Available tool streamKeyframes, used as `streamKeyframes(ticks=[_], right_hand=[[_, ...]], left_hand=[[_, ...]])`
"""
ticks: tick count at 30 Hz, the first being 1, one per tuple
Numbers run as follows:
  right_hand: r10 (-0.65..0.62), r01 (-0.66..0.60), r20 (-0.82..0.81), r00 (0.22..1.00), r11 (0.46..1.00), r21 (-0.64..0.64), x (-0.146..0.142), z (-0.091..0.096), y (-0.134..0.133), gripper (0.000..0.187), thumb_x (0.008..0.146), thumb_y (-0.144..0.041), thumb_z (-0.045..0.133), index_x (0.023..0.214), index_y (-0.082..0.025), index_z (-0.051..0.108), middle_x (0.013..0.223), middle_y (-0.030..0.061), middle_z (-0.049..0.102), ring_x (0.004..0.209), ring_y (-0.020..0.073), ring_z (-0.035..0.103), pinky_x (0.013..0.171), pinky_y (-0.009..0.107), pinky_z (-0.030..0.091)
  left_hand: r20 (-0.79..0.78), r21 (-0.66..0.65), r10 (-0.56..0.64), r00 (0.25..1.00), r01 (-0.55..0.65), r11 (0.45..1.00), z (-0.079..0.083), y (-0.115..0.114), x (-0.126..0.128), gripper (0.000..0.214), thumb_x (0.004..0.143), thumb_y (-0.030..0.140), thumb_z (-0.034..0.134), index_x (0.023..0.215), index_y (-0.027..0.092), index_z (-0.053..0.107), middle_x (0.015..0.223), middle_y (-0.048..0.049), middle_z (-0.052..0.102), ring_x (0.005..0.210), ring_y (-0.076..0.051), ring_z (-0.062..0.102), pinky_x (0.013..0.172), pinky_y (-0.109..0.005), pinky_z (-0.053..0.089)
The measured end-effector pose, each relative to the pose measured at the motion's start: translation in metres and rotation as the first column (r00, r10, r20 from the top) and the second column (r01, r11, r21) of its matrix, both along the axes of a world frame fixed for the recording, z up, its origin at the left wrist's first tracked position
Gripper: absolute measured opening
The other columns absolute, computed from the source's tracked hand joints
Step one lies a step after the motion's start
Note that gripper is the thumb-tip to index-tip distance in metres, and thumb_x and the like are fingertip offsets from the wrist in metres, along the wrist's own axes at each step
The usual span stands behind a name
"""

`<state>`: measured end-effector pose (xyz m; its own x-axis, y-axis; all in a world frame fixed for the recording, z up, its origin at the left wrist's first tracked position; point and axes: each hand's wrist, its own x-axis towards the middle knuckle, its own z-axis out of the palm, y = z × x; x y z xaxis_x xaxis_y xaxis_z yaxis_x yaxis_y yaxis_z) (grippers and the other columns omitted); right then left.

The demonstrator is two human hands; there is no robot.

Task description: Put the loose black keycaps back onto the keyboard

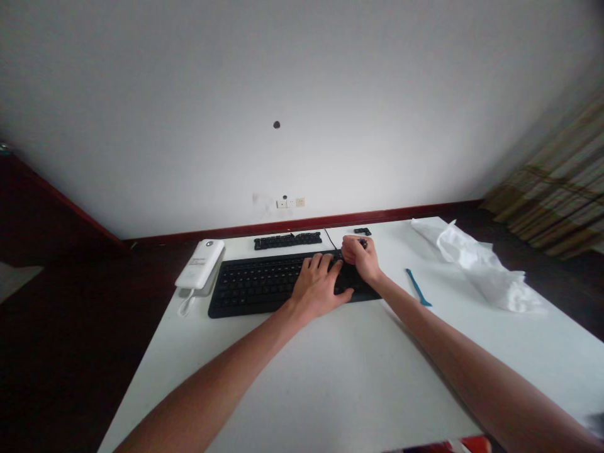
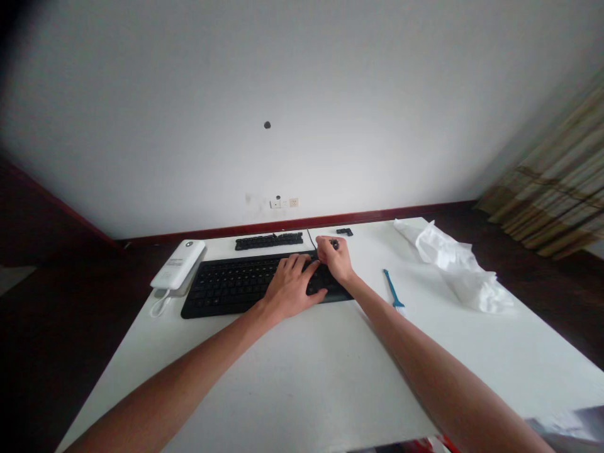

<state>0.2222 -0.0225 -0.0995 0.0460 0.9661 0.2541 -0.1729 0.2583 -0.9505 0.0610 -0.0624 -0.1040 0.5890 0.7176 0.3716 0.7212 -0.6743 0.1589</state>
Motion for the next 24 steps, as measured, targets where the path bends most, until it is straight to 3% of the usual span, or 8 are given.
streamKeyframes(ticks=[10, 16, 24], right_hand=[[-0.046, 0.044, -0.040, 0.998, 0.998, -0.041, 0.001, -0.004, 0.003, 0.049, 0.085, -0.041, 0.064, 0.054, -0.024, 0.031, 0.048, -0.0067, 0.028, 0.044, 0.0072, 0.023, 0.042, 0.025, 0.014], [0.038, -0.037, 0.053, 0.998, 0.999, -0.025, 0.004, -0.009, 0.003, 0.048, 0.090, -0.039, 0.058, 0.054, -0.023, 0.032, 0.047, -0.0062, 0.029, 0.044, 0.0076, 0.023, 0.043, 0.026, 0.016], [0.053, -0.051, 0.123, 0.991, 0.999, -0.017, 0.005, -0.010, -0.001, 0.047, 0.092, -0.035, 0.057, 0.054, -0.022, 0.033, 0.050, -0.0057, 0.030, 0.047, 0.0076, 0.023, 0.045, 0.026, 0.017]], left_hand=[[-0.003, 0.008, 0.005, 1.000, -0.005, 1.000, 0.000, -0.001, 0.000, 0.061, 0.089, 0.060, 0.062, 0.135, 0.021, 0.061, 0.129, -0.0136, 0.060, 0.118, -0.033, 0.050, 0.098, -0.050, 0.044], [0.004, 0.003, -0.003, 1.000, 0.003, 1.000, 0.000, -0.001, 0.000, 0.058, 0.089, 0.058, 0.062, 0.134, 0.021, 0.061, 0.128, -0.0131, 0.060, 0.118, -0.033, 0.050, 0.098, -0.049, 0.044], [0.003, 0.005, -0.005, 1.000, 0.005, 1.000, 0.000, 0.000, -0.001, 0.056, 0.089, 0.058, 0.063, 0.131, 0.021, 0.062, 0.127, -0.0128, 0.061, 0.117, -0.033, 0.051, 0.097, -0.049, 0.045]])
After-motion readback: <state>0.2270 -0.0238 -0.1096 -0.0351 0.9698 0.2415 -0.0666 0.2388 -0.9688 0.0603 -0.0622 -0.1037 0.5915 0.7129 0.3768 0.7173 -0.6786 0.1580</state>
